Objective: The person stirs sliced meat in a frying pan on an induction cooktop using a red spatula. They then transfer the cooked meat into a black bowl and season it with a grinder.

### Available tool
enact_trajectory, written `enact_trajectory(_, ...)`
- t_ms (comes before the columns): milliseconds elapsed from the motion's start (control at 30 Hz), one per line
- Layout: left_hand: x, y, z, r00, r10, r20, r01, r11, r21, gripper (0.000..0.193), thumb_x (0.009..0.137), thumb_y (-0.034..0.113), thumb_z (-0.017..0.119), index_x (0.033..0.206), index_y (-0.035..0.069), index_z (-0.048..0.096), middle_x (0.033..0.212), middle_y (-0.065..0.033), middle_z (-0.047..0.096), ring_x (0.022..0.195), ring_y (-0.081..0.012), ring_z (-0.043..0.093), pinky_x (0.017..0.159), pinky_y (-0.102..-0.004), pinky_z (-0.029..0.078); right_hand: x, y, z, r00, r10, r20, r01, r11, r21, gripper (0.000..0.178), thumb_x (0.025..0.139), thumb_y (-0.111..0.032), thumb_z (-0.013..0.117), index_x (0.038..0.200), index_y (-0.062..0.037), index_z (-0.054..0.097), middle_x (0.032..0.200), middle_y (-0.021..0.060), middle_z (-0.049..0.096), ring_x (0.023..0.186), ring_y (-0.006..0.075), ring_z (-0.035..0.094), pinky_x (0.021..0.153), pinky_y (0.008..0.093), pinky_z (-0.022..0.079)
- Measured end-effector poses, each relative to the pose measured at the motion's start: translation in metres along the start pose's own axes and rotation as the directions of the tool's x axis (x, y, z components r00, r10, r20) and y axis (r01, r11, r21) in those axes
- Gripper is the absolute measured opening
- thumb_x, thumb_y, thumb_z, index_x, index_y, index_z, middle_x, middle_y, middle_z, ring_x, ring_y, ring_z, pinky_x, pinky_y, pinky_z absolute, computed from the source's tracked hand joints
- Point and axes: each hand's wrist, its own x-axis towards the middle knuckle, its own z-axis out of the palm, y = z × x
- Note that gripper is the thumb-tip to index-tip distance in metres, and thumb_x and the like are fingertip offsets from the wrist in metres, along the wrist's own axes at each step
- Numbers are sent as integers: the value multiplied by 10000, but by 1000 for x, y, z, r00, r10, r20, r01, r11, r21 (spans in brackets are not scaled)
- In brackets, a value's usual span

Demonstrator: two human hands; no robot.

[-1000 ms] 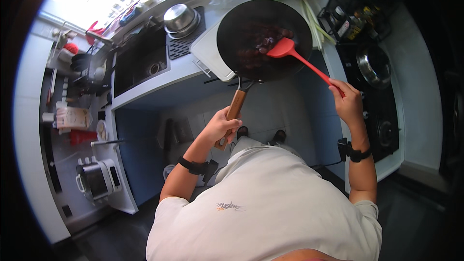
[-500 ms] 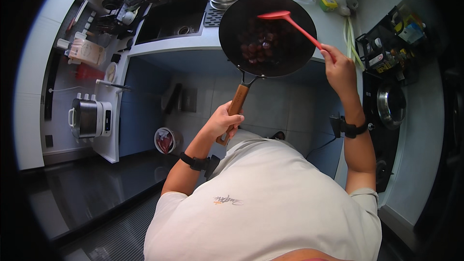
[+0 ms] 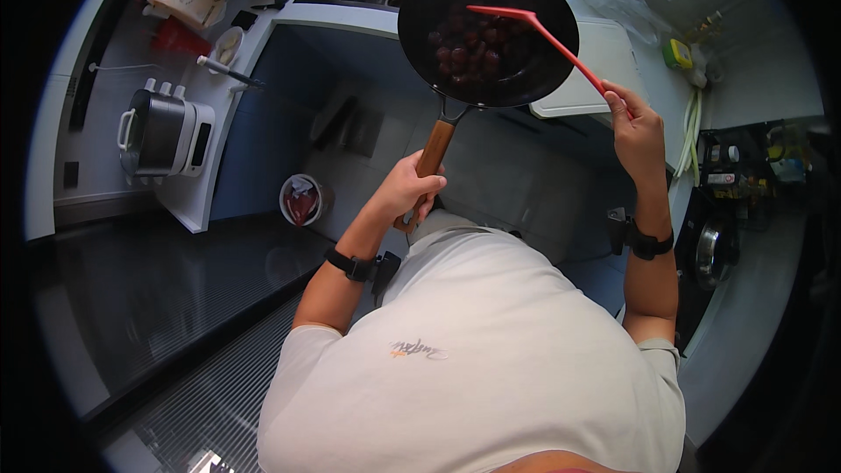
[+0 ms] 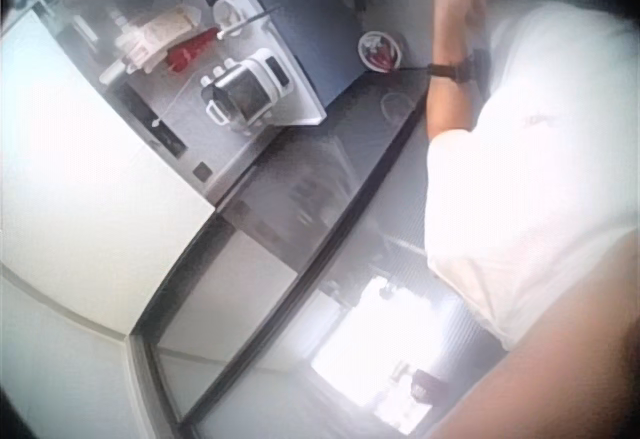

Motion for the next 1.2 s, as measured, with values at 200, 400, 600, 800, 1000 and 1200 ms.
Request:
enact_trajectory(200,-10,9,-69,999,29,-43,-31,998,-45,265,877,112,674,1048,26,491,606,-13,524,391,-103,521,382,-244,449,25,-26,66,975,211,68,-221,904,365,316,1042,-270,579,1211,-34,704,668,1,578,519,40,470,468,198,352)
enact_trajectory(400,-25,12,-125,993,45,-110,-56,994,-96,239,876,84,651,1030,20,481,615,-15,529,402,-101,516,384,-252,442,37,-47,113,926,293,238,-377,762,527,417,1092,-310,448,1305,13,601,683,37,623,439,40,488,410,154,372)
enact_trajectory(600,-30,11,-161,985,37,-167,-58,991,-123,271,882,86,671,1062,31,477,614,-19,520,403,-108,515,389,-253,450,53,-62,142,885,262,386,-463,594,658,427,1101,-285,410,1367,29,520,677,71,631,418,58,501,386,165,381)
enact_trajectory(800,-19,16,-171,974,43,-223,-85,979,-184,227,879,62,648,1030,31,481,622,-16,526,408,-111,519,381,-255,434,88,-70,156,882,188,432,-454,586,671,417,1078,-283,473,1348,28,543,676,85,654,413,67,531,376,165,375)
enact_trajectory(1000,-2,29,-174,955,17,-297,-80,976,-204,231,890,66,646,1043,29,477,622,-14,526,406,-105,516,384,-251,439,140,-67,185,836,108,538,-461,672,580,409,1009,-198,566,1347,31,547,677,67,669,425,62,551,385,160,382)
enact_trajectory(1200,24,59,-170,919,-27,-393,-69,972,-226,226,890,59,641,1047,27,481,630,-17,529,414,-105,522,389,-255,447,202,-55,212,766,65,640,-506,676,536,401,1008,-197,571,1346,19,551,671,55,662,430,60,555,391,158,395)
